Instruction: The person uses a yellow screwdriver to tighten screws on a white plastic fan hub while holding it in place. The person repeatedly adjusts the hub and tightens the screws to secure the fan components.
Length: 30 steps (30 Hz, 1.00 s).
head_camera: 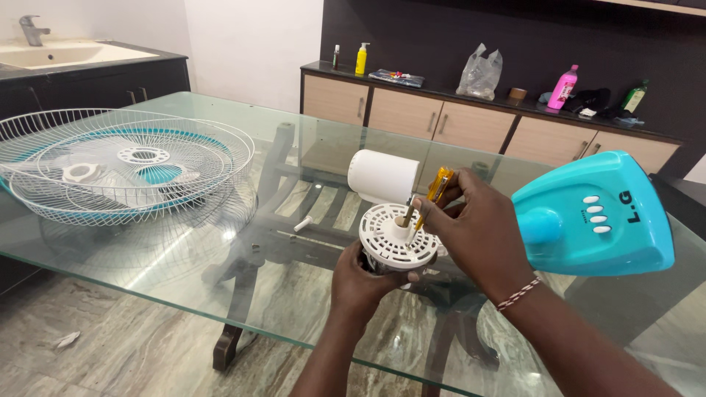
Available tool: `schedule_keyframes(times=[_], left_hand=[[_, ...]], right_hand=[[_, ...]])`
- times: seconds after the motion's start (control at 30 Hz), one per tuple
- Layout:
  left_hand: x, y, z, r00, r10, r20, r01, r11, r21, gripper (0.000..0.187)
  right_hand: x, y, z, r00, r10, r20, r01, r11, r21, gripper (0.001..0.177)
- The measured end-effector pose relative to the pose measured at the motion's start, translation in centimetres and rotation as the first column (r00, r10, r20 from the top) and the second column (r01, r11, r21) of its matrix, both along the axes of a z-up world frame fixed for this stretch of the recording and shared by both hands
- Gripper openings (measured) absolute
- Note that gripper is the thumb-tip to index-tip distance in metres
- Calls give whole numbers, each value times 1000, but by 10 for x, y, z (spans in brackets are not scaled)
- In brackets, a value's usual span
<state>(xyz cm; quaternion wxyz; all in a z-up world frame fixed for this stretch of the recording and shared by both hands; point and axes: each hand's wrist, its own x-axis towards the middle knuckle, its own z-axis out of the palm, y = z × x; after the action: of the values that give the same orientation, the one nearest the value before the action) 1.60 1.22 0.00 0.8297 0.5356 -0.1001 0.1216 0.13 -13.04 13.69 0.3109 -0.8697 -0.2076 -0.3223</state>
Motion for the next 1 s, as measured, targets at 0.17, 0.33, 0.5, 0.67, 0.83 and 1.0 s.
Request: schedule_keyframes(times=[0.17, 0.33, 0.5, 0.67, 0.83, 1.0], left_hand=[[-1, 0, 3, 999, 38, -24, -37, 999, 40, 67], [-1, 0, 0, 999, 42, -8, -41, 998, 40, 63], [2, -5, -4, 983, 176, -44, -165, 970, 179, 71], [8, -12, -4, 889, 384, 249, -455, 684, 570, 93], [21, 5, 2, 880, 318, 354, -476, 583, 659, 83], [26, 11, 2, 814, 256, 521, -543, 654, 527, 75]], right_hand=[[1, 1, 3, 1000, 2, 28, -1, 999, -37, 42], [4, 2, 3, 999, -3, 38, 6, 998, -69, 41], [7, 4, 7, 1000, -4, 11, 5, 995, -96, 38], [10, 7, 6, 996, 79, -36, -81, 995, -61, 35], [10, 8, 3, 999, 23, -28, -27, 991, -127, 35], [7, 9, 4, 997, 25, -69, -31, 996, -79, 44]])
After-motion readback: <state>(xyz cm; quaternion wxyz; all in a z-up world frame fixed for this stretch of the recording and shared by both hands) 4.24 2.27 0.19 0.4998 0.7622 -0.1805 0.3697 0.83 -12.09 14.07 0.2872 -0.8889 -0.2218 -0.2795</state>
